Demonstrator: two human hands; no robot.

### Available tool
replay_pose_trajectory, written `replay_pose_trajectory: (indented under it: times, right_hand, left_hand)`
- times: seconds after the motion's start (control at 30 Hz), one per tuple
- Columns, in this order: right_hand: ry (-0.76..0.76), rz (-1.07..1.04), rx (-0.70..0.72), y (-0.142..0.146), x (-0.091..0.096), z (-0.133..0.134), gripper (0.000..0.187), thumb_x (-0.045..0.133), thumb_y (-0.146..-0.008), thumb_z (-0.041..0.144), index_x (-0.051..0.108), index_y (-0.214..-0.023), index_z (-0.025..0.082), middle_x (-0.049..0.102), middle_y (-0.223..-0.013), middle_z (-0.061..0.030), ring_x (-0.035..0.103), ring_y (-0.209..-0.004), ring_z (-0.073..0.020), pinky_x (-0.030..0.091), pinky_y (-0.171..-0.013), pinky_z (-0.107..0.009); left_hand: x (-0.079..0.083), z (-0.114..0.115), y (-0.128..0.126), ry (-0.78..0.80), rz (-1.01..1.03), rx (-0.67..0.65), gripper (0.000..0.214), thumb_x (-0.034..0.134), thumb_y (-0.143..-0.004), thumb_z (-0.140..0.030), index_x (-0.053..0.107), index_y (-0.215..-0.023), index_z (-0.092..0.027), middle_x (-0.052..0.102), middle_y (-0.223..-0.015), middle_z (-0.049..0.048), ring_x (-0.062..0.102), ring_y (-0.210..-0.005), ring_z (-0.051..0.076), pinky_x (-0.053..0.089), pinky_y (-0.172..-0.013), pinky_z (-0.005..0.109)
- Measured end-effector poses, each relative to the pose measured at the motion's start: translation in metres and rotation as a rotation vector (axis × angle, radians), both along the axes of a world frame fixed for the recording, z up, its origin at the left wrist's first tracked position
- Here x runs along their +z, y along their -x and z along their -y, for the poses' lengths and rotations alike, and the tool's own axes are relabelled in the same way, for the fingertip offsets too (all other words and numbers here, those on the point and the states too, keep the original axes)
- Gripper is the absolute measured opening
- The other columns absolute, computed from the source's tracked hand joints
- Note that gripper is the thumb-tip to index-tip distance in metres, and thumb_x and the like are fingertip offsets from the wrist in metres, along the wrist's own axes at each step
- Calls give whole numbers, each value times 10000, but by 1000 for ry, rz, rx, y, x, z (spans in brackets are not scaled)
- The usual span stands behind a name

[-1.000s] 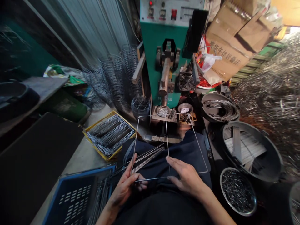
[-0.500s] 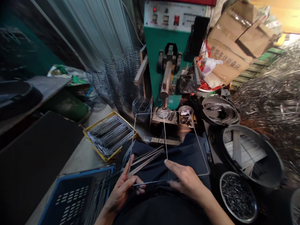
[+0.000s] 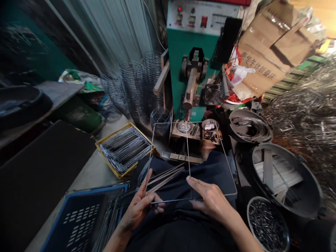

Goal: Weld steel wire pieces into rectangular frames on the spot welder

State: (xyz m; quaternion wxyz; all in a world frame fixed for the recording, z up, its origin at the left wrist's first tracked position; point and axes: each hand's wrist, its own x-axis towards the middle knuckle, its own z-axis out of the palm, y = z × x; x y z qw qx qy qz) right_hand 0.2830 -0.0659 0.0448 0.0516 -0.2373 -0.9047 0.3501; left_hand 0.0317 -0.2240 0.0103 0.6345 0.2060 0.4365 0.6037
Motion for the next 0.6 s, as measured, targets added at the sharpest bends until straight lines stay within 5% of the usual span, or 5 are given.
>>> replay_pose_trajectory:
  times: [0.6]
  right_hand:
    - [-1, -12, 2, -1, 4, 4, 761, 663, -814, 117, 370, -1506, 240, 450, -1484, -60, 480, -1320, -202, 413, -1101, -309]
  left_hand:
    - [4, 1, 0, 18, -11, -12, 876, 529, -942, -296, -113, -1537, -342, 742, -772, 66, 707, -627, 218, 521, -564, 274]
